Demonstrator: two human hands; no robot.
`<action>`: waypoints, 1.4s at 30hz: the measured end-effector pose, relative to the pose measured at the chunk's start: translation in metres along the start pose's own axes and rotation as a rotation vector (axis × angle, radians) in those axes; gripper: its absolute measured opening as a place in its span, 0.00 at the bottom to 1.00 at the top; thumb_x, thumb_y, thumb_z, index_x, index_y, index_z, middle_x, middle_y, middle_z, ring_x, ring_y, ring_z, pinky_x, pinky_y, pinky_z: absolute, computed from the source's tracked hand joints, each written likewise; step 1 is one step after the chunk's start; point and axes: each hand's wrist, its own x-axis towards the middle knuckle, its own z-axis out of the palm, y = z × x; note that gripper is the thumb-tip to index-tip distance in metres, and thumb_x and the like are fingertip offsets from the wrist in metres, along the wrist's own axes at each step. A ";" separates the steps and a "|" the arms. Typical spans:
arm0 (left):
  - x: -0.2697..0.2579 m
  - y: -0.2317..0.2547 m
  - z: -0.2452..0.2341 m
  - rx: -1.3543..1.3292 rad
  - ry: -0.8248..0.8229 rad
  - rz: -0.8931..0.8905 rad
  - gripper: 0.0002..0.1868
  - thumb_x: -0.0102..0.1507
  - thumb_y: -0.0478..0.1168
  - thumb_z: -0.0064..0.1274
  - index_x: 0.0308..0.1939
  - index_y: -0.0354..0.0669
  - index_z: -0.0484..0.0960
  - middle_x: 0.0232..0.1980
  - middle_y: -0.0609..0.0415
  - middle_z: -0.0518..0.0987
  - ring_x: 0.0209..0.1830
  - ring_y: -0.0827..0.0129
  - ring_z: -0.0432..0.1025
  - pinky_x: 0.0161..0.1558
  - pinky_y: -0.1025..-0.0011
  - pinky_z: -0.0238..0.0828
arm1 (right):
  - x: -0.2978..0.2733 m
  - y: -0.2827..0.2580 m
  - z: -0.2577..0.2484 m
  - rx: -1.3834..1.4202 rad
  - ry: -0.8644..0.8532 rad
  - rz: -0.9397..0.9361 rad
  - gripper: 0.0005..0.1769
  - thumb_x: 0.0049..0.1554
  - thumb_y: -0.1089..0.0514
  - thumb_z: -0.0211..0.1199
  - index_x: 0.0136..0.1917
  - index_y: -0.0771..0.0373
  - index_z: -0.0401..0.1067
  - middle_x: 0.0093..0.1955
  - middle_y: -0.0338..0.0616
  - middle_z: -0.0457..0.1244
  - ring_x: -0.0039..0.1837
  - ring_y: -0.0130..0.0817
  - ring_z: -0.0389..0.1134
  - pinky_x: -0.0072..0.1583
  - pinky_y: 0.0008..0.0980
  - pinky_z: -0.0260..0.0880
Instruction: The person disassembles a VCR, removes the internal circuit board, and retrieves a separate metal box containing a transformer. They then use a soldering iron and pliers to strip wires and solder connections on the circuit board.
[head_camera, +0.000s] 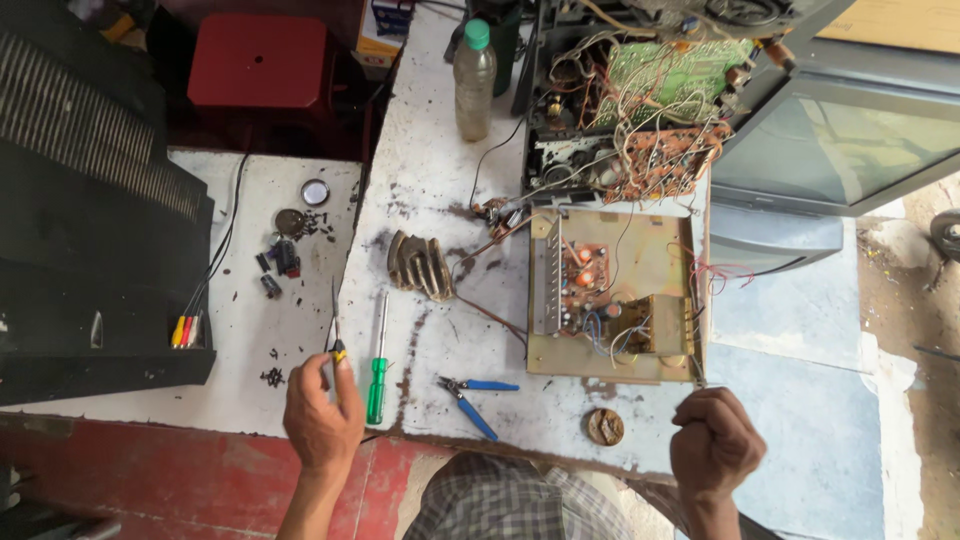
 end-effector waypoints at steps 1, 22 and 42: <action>0.010 0.012 0.006 -0.052 0.027 0.019 0.11 0.69 0.40 0.54 0.52 0.38 0.76 0.41 0.46 0.77 0.37 0.53 0.74 0.39 0.59 0.71 | 0.005 0.005 -0.003 -0.021 0.017 0.022 0.13 0.41 0.77 0.43 0.30 0.68 0.68 0.33 0.43 0.62 0.33 0.28 0.63 0.38 0.22 0.61; 0.182 0.105 0.180 -0.778 -0.322 -0.228 0.14 0.72 0.44 0.45 0.43 0.35 0.76 0.32 0.49 0.80 0.30 0.68 0.77 0.35 0.70 0.74 | 0.049 0.066 -0.035 -0.023 -0.056 0.070 0.13 0.47 0.77 0.47 0.34 0.68 0.72 0.34 0.43 0.66 0.35 0.26 0.68 0.40 0.22 0.66; 0.158 0.150 0.101 -1.343 -0.491 -0.320 0.13 0.69 0.41 0.55 0.47 0.30 0.79 0.33 0.48 0.83 0.37 0.65 0.81 0.46 0.66 0.82 | 0.063 -0.017 0.018 0.086 -0.289 -0.133 0.13 0.47 0.78 0.49 0.37 0.67 0.71 0.39 0.45 0.67 0.42 0.33 0.70 0.47 0.29 0.70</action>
